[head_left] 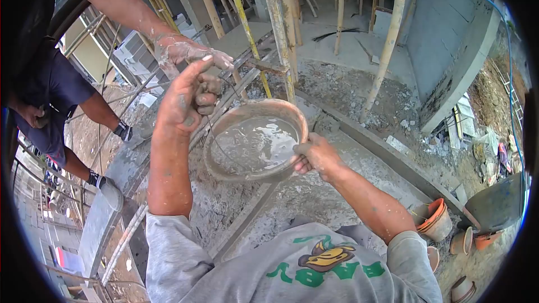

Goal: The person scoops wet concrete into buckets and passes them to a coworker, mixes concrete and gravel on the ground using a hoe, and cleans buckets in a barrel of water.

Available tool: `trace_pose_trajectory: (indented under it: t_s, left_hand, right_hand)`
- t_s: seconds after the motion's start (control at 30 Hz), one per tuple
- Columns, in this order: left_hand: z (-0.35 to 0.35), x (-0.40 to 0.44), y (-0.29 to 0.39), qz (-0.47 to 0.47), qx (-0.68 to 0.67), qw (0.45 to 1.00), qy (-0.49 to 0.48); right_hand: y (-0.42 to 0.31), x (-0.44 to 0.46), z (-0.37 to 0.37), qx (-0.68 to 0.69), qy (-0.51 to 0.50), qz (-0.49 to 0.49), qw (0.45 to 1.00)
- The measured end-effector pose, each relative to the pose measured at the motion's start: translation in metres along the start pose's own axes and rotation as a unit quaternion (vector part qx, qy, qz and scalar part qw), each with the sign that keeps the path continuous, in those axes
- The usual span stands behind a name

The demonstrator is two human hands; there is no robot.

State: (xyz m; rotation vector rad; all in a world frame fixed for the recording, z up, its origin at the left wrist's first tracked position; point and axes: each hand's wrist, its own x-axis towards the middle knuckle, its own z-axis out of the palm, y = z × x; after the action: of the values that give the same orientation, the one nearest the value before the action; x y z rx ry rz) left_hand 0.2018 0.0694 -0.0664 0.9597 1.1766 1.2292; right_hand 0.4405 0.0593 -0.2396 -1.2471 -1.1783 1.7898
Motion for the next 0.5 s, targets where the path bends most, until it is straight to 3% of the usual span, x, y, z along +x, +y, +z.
trace_pose_trajectory:
  t_s: [0.07,0.23,0.33,0.37,0.4,0.43,0.47,0.5]
  left_hand:
    - [-0.027,0.01,0.035,0.034,0.008,0.999,-0.023]
    - [-0.099,0.016,0.087,0.096,0.091,0.98,0.151]
    - [-0.203,0.027,0.119,0.11,0.128,0.979,0.115]
    - [-0.247,0.039,0.135,0.131,0.125,0.97,0.161]
    - [-0.289,0.049,0.15,0.151,0.123,0.959,0.206]
    - [-0.39,0.084,0.173,0.209,0.142,0.959,0.127]
    - [-0.334,0.05,0.172,0.279,0.19,0.892,0.3]
    - [-0.269,0.032,0.141,0.324,0.238,0.825,0.398]
  right_hand:
    - [-0.03,0.007,0.03,-0.005,-0.028,-0.014,0.999]
    - [-0.069,0.044,0.102,-0.014,-0.106,-0.076,0.991]
    - [-0.083,0.051,0.133,0.007,-0.115,-0.077,0.99]
    - [-0.08,0.056,0.143,-0.036,-0.062,-0.143,0.987]
    - [-0.072,0.067,0.149,-0.104,-0.01,-0.269,0.957]
    - [-0.076,0.054,0.126,-0.146,-0.068,-0.333,0.929]
    - [-0.058,0.059,0.111,-0.196,-0.05,-0.329,0.922]
    - [-0.038,0.068,0.097,-0.24,-0.04,-0.325,0.914]
